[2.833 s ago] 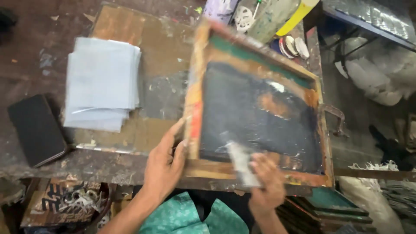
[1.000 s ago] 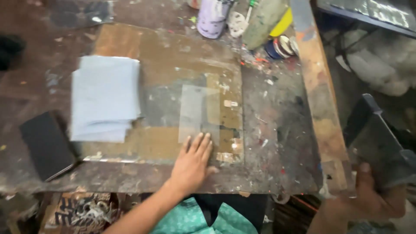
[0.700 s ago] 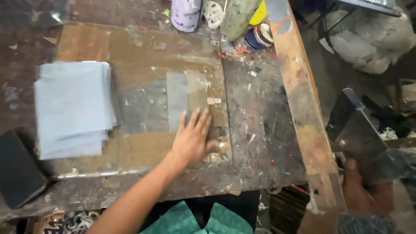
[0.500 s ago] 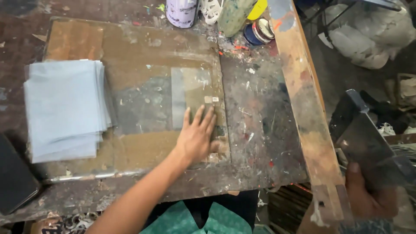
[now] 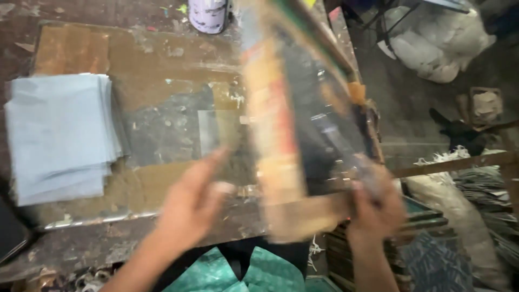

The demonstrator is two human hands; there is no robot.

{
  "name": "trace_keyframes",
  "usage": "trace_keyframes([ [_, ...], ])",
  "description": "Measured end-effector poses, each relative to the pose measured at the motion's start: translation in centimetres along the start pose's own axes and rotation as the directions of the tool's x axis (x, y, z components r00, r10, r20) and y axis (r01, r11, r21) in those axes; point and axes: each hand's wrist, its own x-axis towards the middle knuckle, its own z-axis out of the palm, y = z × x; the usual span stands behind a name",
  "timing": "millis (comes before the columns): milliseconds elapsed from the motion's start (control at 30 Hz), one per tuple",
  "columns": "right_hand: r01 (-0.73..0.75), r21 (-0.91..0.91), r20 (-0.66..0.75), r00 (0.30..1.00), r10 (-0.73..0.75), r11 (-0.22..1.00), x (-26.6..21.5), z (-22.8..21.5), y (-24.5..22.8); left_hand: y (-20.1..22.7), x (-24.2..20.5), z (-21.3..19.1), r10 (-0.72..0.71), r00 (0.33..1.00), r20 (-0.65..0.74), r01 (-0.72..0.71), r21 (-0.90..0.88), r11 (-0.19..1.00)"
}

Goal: Using a screen printing frame and a handheld squeegee to apply ink to individual clear plastic sheets on a workbench.

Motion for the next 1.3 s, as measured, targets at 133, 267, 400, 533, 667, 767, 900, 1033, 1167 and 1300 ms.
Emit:
trace_keyframes([
  [133,0.144,-0.025,0.300,0.945,-0.130,0.989,1.6,2.1,3.5,-0.6,-1.1,-2.8,-0.118,0.967,-0.227,-0.016,-0.514,0.858],
  [267,-0.083,-0.209,0.383,0.910,0.160,0.974,2.2,2.0,11.0,-7.3,-2.3,0.1,-0.512,0.806,-0.297,0.442,-0.273,0.854],
  [400,-0.237,-0.252,0.521,0.784,0.338,0.938,0.8,1.5,10.0,-7.7,-2.4,1.1,-0.579,0.727,-0.369,0.574,-0.137,0.807],
  [533,-0.126,-0.152,0.651,0.733,0.195,0.980,-0.5,4.2,5.9,-8.1,-2.2,0.1,-0.552,0.731,-0.400,0.671,0.280,0.687],
  [667,0.051,0.124,0.748,0.652,-0.127,0.991,-0.9,10.5,4.3,-7.8,0.1,-1.9,-0.493,0.798,-0.348,0.598,0.354,0.719],
  [767,0.275,0.266,0.722,0.578,-0.380,0.924,1.2,16.7,4.1,-7.2,3.9,-3.0,-0.232,0.938,-0.258,0.313,0.343,0.886],
  [900,0.289,0.301,0.709,0.569,-0.416,0.909,3.2,22.6,5.0,-10.6,8.6,-2.8,0.191,0.982,-0.010,-0.157,0.524,0.837],
  [1033,0.352,0.270,0.719,0.546,-0.430,0.896,1.7,22.9,5.3,-13.3,7.6,-0.9,0.170,0.985,0.042,-0.166,0.524,0.835],
  [1167,0.341,0.190,0.733,0.574,-0.364,0.921,-3.6,17.0,3.5,-9.9,0.9,1.4,0.162,0.986,0.029,-0.154,0.514,0.844],
  [1300,0.414,0.206,0.704,0.566,-0.428,0.887,-8.1,11.0,1.0,-6.5,-5.9,3.7,0.112,0.993,0.036,-0.116,0.437,0.892],
])
